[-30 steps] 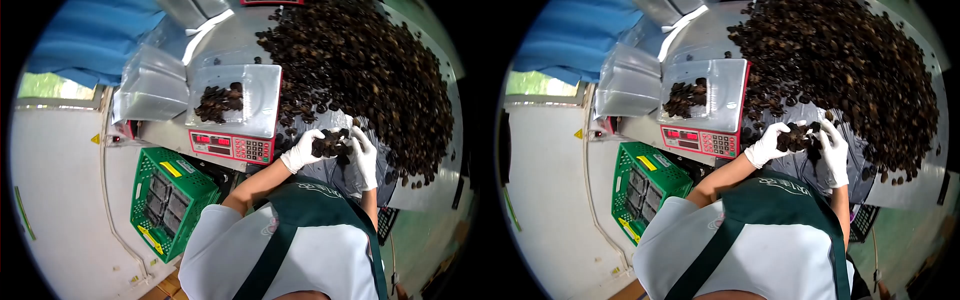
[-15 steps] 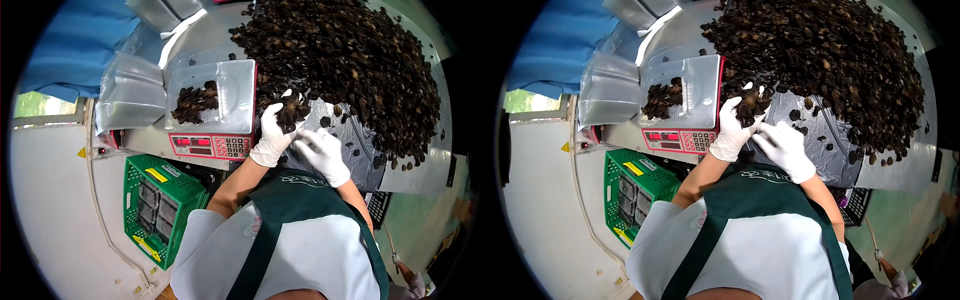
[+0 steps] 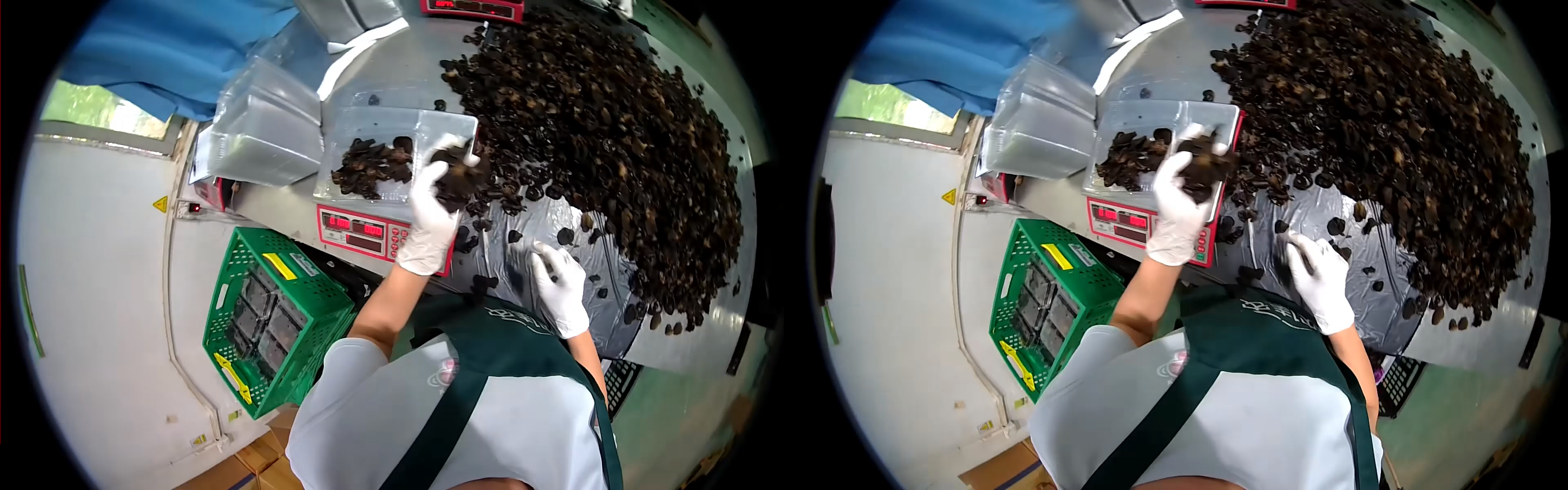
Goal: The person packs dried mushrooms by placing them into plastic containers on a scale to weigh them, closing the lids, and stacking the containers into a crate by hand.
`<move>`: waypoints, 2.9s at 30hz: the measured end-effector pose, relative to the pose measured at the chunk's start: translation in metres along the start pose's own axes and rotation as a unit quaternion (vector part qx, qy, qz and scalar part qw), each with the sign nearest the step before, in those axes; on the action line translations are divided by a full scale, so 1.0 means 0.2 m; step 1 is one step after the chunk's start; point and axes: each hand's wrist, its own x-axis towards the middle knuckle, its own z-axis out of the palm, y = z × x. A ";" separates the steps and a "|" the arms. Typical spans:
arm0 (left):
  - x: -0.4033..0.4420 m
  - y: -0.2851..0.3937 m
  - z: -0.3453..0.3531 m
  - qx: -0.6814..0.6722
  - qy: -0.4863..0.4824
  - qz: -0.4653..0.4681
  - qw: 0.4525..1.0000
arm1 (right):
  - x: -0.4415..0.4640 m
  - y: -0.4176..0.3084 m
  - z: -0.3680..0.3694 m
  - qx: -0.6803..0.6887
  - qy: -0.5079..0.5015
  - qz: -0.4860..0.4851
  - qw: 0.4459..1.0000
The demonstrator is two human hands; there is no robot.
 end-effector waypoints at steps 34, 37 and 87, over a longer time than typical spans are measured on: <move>0.01 0.97 -0.74 0.633 0.127 0.177 0.743 | -0.18 0.12 0.19 -0.101 -0.069 0.037 0.992; 0.06 0.95 -0.77 0.638 0.104 0.122 0.753 | -0.18 0.10 0.24 -0.119 -0.071 0.053 0.989; 0.55 0.93 -0.64 0.385 0.014 -0.016 0.923 | 0.62 -0.39 0.65 0.127 0.071 0.185 0.972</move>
